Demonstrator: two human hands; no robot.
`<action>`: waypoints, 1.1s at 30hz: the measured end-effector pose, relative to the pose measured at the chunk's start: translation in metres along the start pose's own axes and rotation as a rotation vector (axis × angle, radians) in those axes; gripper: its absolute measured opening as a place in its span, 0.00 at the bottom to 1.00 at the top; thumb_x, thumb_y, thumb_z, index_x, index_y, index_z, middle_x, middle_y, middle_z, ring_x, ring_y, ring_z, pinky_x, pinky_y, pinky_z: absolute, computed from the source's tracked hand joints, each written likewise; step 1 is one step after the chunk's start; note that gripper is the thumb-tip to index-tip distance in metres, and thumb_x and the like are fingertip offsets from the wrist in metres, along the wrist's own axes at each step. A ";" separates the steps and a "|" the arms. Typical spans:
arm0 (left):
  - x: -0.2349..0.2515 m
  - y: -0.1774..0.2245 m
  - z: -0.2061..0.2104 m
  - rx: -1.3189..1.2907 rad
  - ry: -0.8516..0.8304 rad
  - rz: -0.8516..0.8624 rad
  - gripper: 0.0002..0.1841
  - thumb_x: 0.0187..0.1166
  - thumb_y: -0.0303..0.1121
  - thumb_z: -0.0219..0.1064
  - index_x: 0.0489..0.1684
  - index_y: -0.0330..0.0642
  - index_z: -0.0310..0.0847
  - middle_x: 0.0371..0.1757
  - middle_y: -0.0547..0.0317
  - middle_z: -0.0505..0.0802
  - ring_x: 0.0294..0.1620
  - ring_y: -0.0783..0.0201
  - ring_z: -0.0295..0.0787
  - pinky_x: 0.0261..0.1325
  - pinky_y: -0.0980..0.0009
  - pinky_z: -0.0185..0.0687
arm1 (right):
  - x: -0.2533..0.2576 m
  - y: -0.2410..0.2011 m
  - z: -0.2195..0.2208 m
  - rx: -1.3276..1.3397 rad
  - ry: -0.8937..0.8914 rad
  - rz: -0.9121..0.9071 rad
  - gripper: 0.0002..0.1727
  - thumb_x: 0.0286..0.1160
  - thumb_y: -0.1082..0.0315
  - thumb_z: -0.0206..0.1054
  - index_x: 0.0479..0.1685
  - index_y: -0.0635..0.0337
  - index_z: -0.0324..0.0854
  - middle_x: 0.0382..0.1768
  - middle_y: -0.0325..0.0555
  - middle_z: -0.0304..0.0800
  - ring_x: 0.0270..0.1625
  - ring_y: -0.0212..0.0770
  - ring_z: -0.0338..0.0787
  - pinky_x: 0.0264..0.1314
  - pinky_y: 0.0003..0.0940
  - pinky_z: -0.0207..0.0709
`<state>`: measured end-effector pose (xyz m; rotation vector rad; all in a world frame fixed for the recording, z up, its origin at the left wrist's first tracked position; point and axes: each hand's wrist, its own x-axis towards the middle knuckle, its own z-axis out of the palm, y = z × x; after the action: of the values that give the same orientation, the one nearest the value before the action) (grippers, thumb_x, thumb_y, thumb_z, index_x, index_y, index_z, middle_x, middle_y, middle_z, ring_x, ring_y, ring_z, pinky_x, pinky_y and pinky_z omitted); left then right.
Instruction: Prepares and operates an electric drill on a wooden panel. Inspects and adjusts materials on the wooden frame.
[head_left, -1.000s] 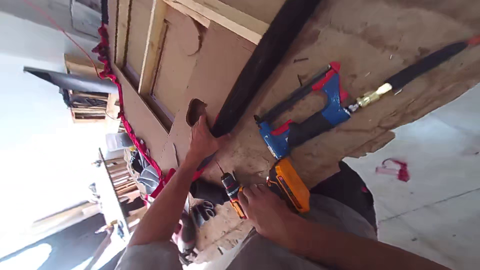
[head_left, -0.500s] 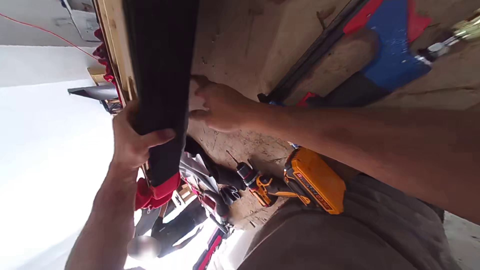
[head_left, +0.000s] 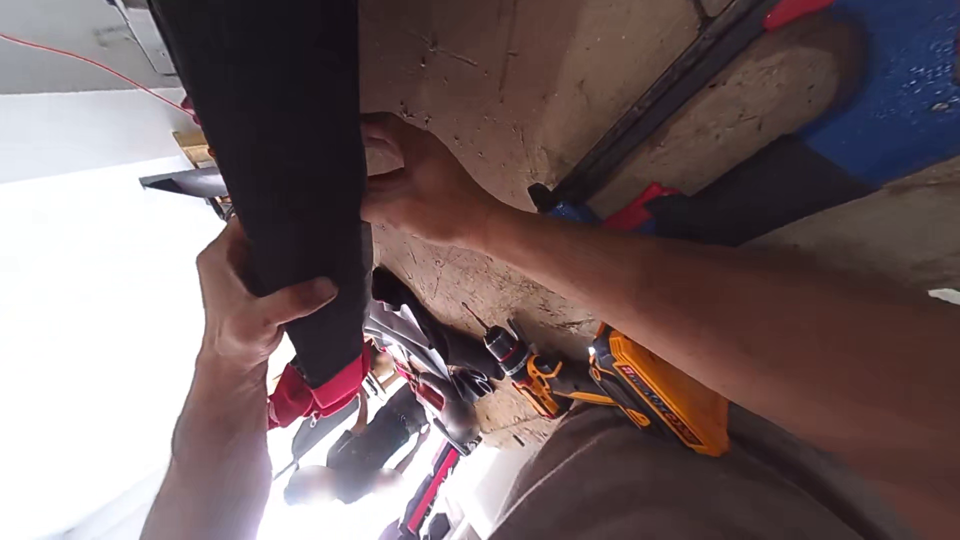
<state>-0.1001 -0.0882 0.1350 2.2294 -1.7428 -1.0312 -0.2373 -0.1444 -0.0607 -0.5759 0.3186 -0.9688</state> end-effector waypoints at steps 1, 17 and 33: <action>-0.001 0.001 -0.002 -0.006 -0.003 0.003 0.34 0.52 0.43 0.85 0.64 0.53 0.77 0.50 0.74 0.94 0.51 0.73 0.93 0.55 0.69 0.93 | 0.002 0.000 0.002 -0.020 -0.005 -0.008 0.39 0.60 0.74 0.81 0.77 0.71 0.70 0.74 0.60 0.79 0.70 0.42 0.88 0.65 0.34 0.88; -0.006 0.004 -0.019 -0.118 -0.091 0.093 0.24 0.64 0.36 0.79 0.61 0.58 0.83 0.51 0.75 0.95 0.53 0.74 0.93 0.59 0.71 0.91 | 0.018 -0.010 -0.005 -0.121 -0.098 -0.076 0.20 0.72 0.64 0.76 0.59 0.66 0.86 0.56 0.51 0.93 0.55 0.35 0.94 0.59 0.32 0.88; -0.002 0.006 -0.015 -0.175 -0.107 0.078 0.21 0.64 0.34 0.77 0.58 0.59 0.84 0.49 0.74 0.95 0.52 0.73 0.93 0.58 0.70 0.90 | 0.014 0.004 0.000 -0.229 -0.154 -0.132 0.50 0.50 0.60 0.86 0.80 0.64 0.66 0.69 0.51 0.85 0.67 0.40 0.89 0.62 0.38 0.86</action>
<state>-0.0969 -0.0926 0.1500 2.0194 -1.6926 -1.2541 -0.2269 -0.1545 -0.0631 -0.8846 0.2571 -1.0152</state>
